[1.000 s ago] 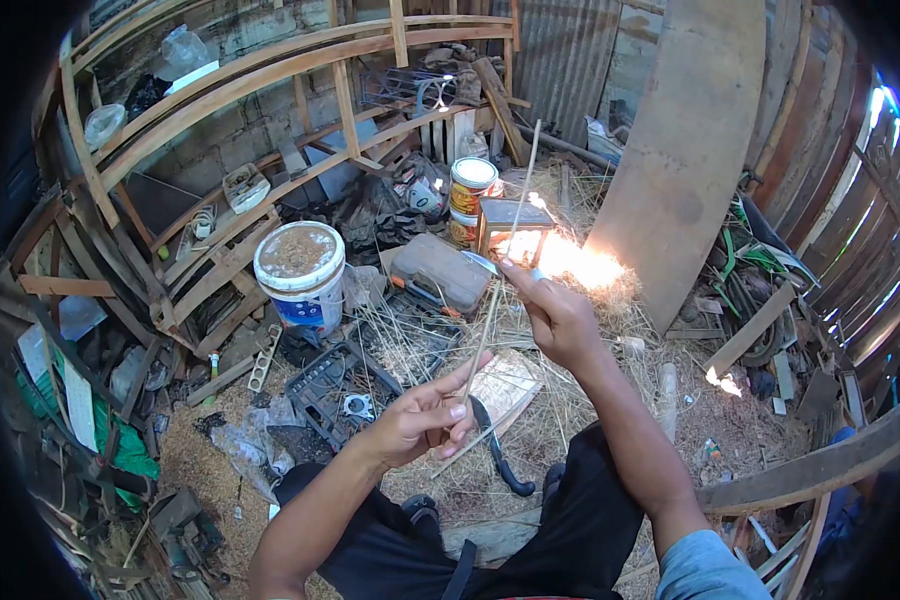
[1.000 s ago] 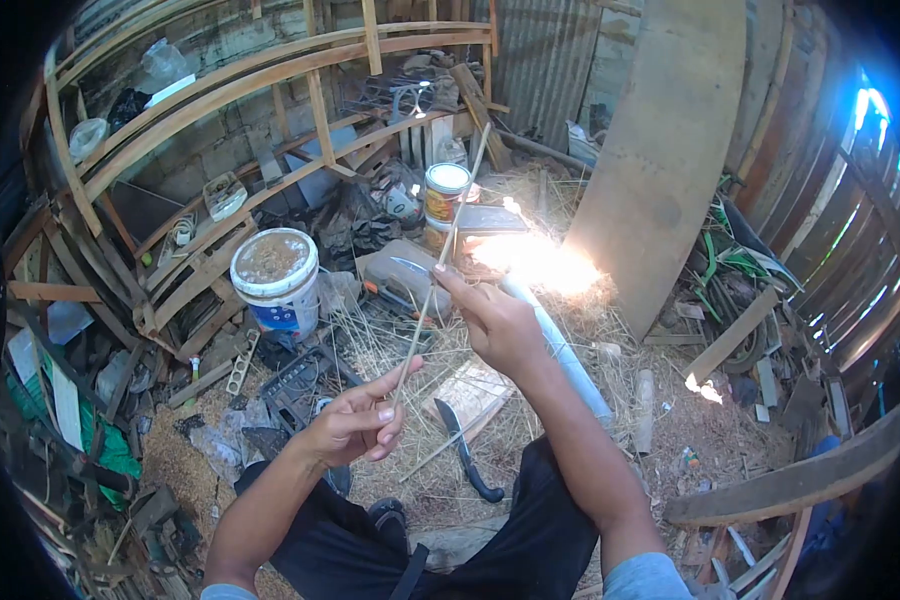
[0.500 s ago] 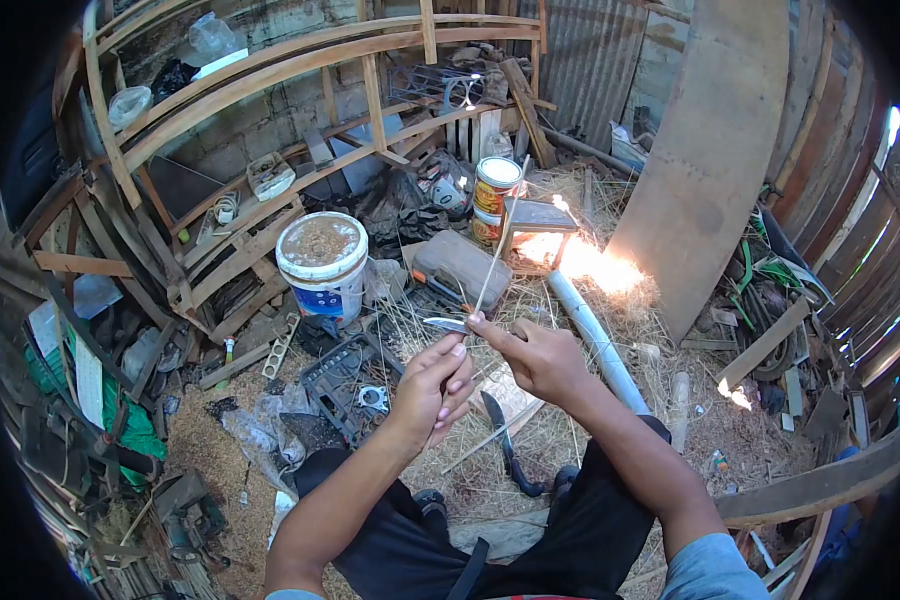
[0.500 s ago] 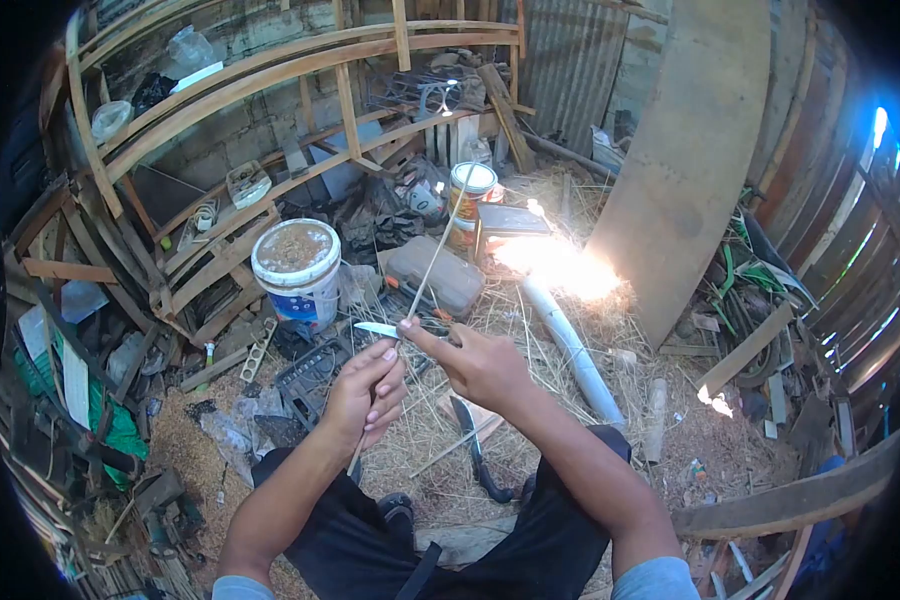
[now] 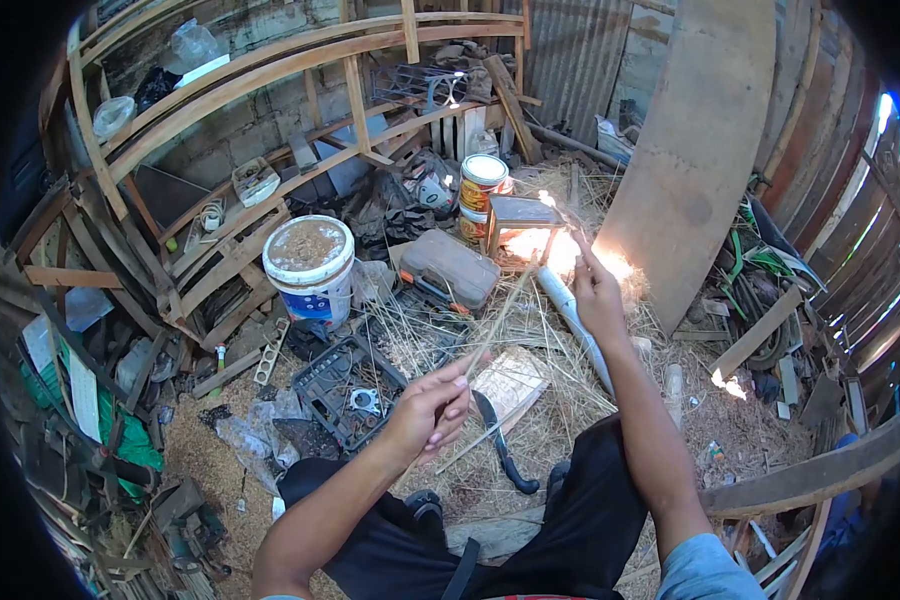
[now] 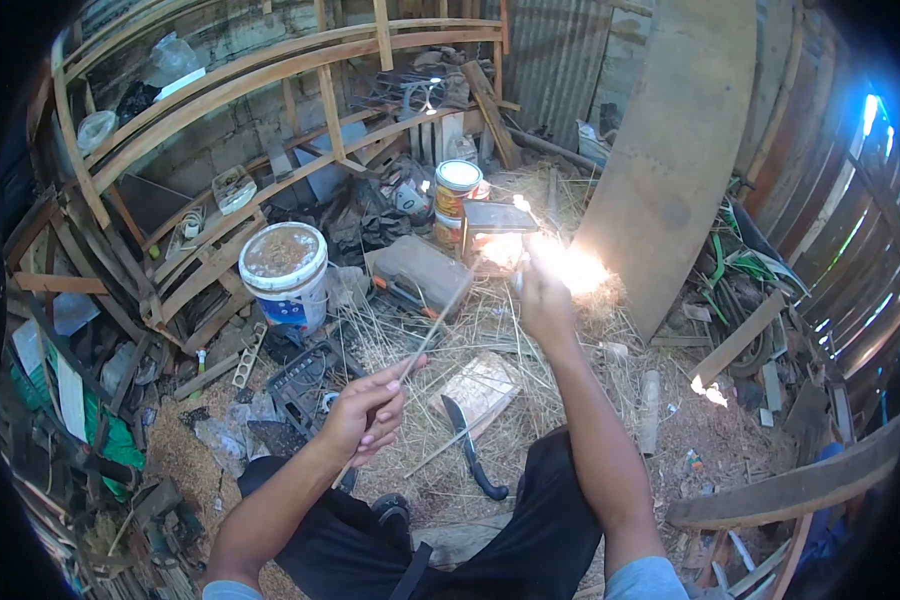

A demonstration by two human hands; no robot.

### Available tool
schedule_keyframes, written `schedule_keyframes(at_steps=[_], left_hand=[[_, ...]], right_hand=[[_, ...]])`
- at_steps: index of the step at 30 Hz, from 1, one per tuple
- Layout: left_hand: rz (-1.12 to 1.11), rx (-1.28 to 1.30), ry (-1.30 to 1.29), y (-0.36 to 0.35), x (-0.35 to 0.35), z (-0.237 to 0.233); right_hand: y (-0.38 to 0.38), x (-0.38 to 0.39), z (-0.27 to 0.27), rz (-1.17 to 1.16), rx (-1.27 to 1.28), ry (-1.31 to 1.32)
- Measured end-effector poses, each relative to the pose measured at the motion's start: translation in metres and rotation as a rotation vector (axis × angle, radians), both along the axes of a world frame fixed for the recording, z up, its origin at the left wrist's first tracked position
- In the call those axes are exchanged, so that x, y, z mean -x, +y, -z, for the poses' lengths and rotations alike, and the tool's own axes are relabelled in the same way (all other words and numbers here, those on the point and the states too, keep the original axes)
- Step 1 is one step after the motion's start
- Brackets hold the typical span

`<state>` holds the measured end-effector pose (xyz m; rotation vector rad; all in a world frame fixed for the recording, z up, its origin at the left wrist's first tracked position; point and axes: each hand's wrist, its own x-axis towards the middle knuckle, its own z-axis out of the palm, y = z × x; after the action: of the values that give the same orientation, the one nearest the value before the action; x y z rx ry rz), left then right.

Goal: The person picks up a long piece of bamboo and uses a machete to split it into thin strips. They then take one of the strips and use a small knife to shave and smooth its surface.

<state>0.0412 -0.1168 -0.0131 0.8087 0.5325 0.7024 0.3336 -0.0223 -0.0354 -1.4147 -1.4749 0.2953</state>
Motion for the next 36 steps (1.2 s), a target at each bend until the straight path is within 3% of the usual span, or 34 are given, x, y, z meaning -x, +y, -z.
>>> schedule_keyframes(at_steps=[1, 2, 4, 7, 10, 12, 14, 20, 21, 24, 25, 28, 29, 32, 36], left_hand=[[-0.028, 0.018, -0.033, 0.003, 0.001, 0.002], [-0.055, 0.036, -0.065, 0.007, 0.002, 0.004], [-0.09, 0.039, -0.083, 0.014, 0.002, 0.003], [-0.087, 0.004, -0.048, 0.015, -0.004, 0.004], [-0.058, -0.008, 0.009, 0.009, -0.013, 0.009], [-0.01, 0.028, -0.044, 0.008, -0.012, 0.009], [0.04, 0.055, -0.077, 0.011, -0.009, 0.014], [0.15, 0.11, -0.158, 0.007, -0.006, 0.016], [0.16, 0.102, -0.164, 0.004, -0.008, 0.01], [0.087, 0.073, -0.205, 0.004, -0.012, 0.012], [0.047, 0.078, -0.228, 0.006, -0.013, 0.013], [-0.06, 0.08, -0.287, 0.011, -0.01, 0.012], [-0.082, 0.074, -0.301, 0.013, -0.008, 0.011], [-0.092, 0.043, -0.341, 0.019, 0.001, 0.014], [-0.11, 0.054, -0.374, 0.015, 0.005, 0.006]], right_hand=[[-0.003, 0.009, 0.007, -0.024, 0.119, 0.046], [-0.004, 0.024, 0.017, -0.106, 0.042, 0.182], [-0.02, 0.055, 0.009, -0.264, 0.293, 0.484], [-0.048, 0.094, -0.008, -0.465, 0.359, 0.585], [-0.047, 0.095, -0.009, -0.385, 0.347, 0.583], [-0.038, 0.08, -0.013, -0.323, 0.338, 0.813], [-0.025, 0.055, -0.007, -0.306, 0.326, 0.881], [-0.027, 0.037, -0.01, -0.317, 0.306, 0.892], [-0.029, 0.037, -0.009, -0.352, 0.326, 0.872], [-0.027, 0.043, 0.001, -0.24, 0.267, 0.496], [-0.037, 0.052, -0.012, -0.245, 0.2, 0.318], [-0.056, 0.08, -0.012, -0.229, -0.118, 0.11], [-0.063, 0.082, -0.011, -0.329, -0.047, 0.053], [-0.074, 0.094, -0.008, -0.562, -0.207, -0.274], [-0.082, 0.103, -0.007, -0.522, -0.246, -0.521]])
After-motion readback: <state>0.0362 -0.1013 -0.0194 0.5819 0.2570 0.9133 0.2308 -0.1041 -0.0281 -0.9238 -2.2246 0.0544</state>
